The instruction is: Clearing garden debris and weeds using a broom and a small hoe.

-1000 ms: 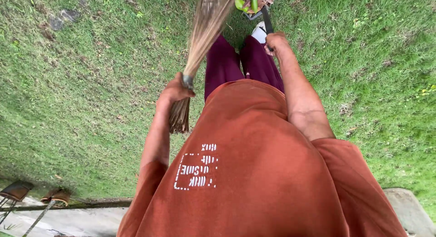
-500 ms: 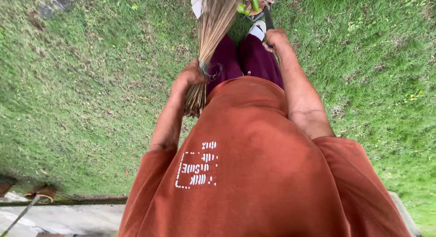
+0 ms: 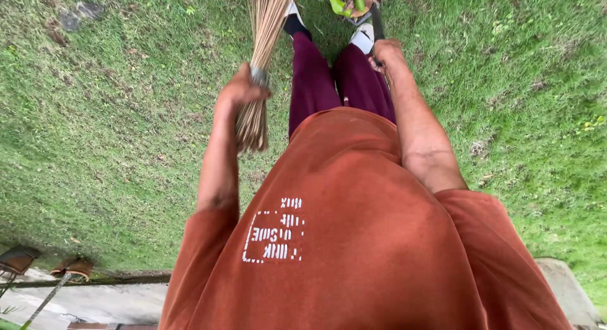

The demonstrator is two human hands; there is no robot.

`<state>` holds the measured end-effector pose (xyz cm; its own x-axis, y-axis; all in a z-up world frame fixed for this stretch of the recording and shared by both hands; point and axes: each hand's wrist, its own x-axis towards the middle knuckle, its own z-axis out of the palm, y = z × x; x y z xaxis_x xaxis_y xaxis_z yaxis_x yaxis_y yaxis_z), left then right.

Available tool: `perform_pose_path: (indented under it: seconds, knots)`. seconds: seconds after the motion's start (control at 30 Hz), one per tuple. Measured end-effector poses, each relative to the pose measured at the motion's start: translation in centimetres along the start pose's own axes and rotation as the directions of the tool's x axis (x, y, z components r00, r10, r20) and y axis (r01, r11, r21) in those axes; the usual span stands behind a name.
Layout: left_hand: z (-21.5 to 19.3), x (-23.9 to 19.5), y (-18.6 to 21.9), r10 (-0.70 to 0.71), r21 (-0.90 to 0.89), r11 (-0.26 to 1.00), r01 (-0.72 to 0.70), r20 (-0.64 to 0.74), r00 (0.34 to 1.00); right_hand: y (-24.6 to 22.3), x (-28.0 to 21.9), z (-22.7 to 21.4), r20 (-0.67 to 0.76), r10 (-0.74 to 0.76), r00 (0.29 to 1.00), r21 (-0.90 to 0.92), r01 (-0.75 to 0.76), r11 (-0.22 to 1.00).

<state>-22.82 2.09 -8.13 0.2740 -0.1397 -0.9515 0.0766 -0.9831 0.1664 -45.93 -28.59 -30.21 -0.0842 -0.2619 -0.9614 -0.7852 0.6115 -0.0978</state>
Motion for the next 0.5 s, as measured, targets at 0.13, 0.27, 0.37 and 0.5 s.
perform_pose_path:
  seconds: [0.13, 0.27, 0.37, 0.5]
  knots:
    - [2.7, 1.4, 2.8, -0.083, -0.308, 0.945, 0.109, 0.096, 0.992, 0.2, -1.2, -0.5, -0.012, -0.030, 0.999, 0.001, 0.030, 1.000]
    - [6.0, 2.2, -1.6, 0.017, 0.067, 0.997, -0.026, 0.122, 0.992, 0.6, -1.4, -0.8, -0.016, 0.006, 1.000, -0.043, -0.007, 0.999]
    - [5.3, -3.2, -3.3, 0.013, 0.089, 0.996, -0.025, 0.129, 0.992, 1.0, -1.3, -1.0, 0.006, -0.013, 1.000, -0.046, 0.013, 0.999]
    - [5.9, -6.8, -8.2, 0.091, -0.469, 0.881, -0.055, 0.056, 0.994, 2.2, -1.0, -1.7, 0.049, -0.043, 0.998, -0.047, 0.046, 0.998]
